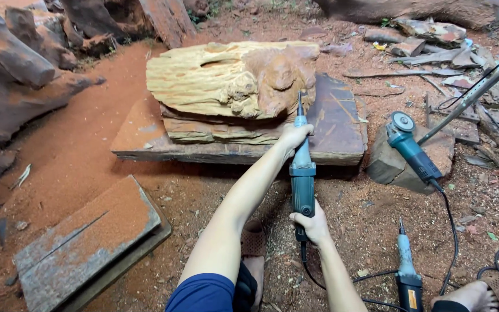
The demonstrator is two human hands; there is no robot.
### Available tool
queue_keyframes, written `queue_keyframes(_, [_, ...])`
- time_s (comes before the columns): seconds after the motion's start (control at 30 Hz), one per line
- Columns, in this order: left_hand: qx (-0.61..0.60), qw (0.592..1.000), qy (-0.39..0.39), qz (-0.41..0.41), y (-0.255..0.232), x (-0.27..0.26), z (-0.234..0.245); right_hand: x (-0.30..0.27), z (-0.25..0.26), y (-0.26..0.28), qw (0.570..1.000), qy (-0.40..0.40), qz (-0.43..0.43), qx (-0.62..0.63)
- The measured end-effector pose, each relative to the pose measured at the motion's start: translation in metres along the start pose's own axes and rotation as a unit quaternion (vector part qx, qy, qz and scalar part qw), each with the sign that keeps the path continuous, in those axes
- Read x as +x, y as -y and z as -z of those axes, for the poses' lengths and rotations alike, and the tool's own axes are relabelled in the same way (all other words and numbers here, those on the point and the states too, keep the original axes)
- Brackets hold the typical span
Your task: Carving a large piece of wood using a die grinder
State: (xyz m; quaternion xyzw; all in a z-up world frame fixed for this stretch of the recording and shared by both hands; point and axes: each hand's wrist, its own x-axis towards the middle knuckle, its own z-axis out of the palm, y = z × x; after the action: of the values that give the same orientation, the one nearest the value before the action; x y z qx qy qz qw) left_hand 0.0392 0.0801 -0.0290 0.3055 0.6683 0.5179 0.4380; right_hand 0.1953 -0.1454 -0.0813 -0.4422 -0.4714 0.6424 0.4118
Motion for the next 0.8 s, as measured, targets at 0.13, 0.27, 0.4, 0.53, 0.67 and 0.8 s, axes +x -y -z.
queue_keyframes(0.13, [0.003, 1.0, 0.007, 0.002, 0.007, 0.008, -0.003, -0.01, -0.005, 0.006, 0.998, -0.007, -0.041, 0.056])
queue_keyframes(0.27, [0.001, 1.0, 0.008, 0.004, -0.007, -0.017, 0.004, -0.028, -0.011, 0.025, 0.996, -0.012, -0.068, 0.054])
queue_keyframes(0.4, [0.039, 0.999, 0.017, -0.009, -0.036, -0.056, 0.022, -0.027, -0.007, 0.013, 0.994, -0.007, -0.077, 0.074])
queue_keyframes(0.53, [0.068, 0.997, 0.034, -0.013, -0.037, -0.058, 0.024, -0.029, -0.01, 0.021, 0.996, -0.013, -0.058, 0.07])
queue_keyframes(0.67, [0.028, 0.999, 0.042, -0.009, -0.025, -0.043, 0.02, -0.03, -0.014, 0.026, 0.998, -0.011, -0.045, 0.051])
queue_keyframes(0.8, [0.016, 0.999, 0.04, -0.013, -0.028, -0.054, 0.02, -0.03, -0.009, 0.019, 0.997, -0.011, -0.055, 0.055])
